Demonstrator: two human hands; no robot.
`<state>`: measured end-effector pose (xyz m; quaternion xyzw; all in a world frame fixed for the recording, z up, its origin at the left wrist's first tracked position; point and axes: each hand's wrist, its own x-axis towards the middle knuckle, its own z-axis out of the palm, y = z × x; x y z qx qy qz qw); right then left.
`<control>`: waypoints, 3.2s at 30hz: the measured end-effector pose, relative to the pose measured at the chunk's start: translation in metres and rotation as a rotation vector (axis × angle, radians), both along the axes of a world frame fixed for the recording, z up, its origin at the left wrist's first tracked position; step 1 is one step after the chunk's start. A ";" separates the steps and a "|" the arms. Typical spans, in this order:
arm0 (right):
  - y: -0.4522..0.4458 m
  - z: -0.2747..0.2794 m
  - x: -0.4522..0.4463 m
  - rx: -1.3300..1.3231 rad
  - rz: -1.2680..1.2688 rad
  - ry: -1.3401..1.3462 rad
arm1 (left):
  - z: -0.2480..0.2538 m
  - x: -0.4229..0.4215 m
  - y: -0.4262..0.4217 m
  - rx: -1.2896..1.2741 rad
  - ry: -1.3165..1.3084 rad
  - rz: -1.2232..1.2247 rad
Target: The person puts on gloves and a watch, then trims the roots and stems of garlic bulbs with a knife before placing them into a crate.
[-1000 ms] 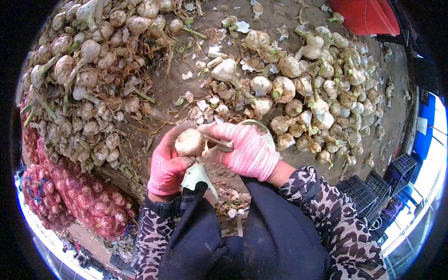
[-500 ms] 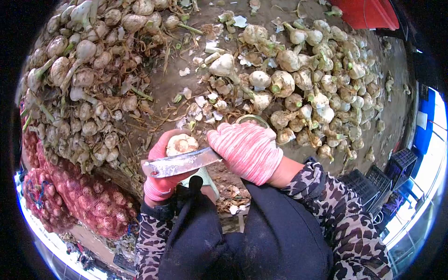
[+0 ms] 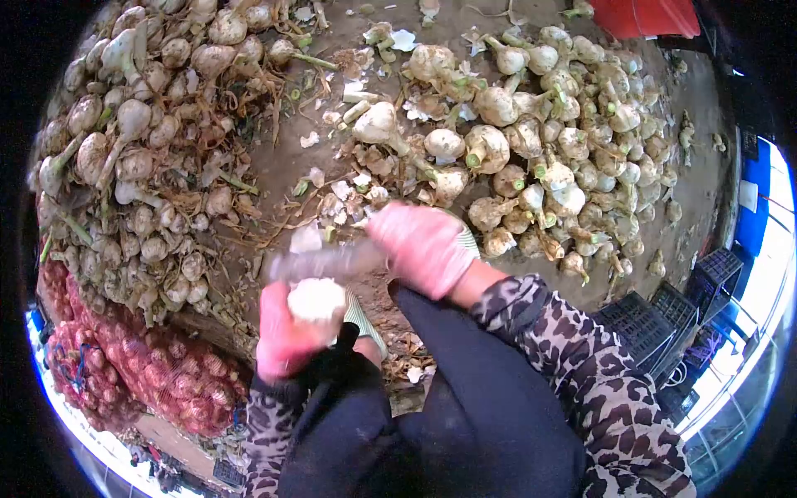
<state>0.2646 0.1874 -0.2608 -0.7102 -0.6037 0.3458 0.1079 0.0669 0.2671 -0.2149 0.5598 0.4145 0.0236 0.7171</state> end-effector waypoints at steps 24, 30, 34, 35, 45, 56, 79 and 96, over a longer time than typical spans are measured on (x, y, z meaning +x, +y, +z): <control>-0.011 -0.033 0.012 -0.197 -0.112 0.081 | -0.023 -0.011 -0.007 -0.049 -0.121 0.303; -0.019 -0.040 0.017 -0.131 -0.811 0.657 | 0.007 0.024 0.021 -0.324 -0.334 0.073; 0.002 -0.015 0.029 -0.237 -0.932 0.672 | -0.068 -0.016 0.087 0.561 0.551 0.507; 0.001 -0.016 0.032 -0.240 -0.968 0.700 | -0.078 -0.024 0.103 0.544 0.849 0.563; 0.030 0.010 0.022 0.160 -0.367 0.338 | -0.081 -0.007 0.092 0.425 0.261 0.384; 0.005 0.045 -0.016 0.294 0.167 0.032 | 0.000 0.011 0.002 0.277 0.013 0.054; 0.002 0.043 -0.012 0.121 -0.006 0.228 | -0.016 0.012 -0.012 0.201 -0.063 0.261; -0.001 0.013 0.002 -0.011 -0.528 0.489 | 0.002 0.014 -0.015 0.165 0.074 0.319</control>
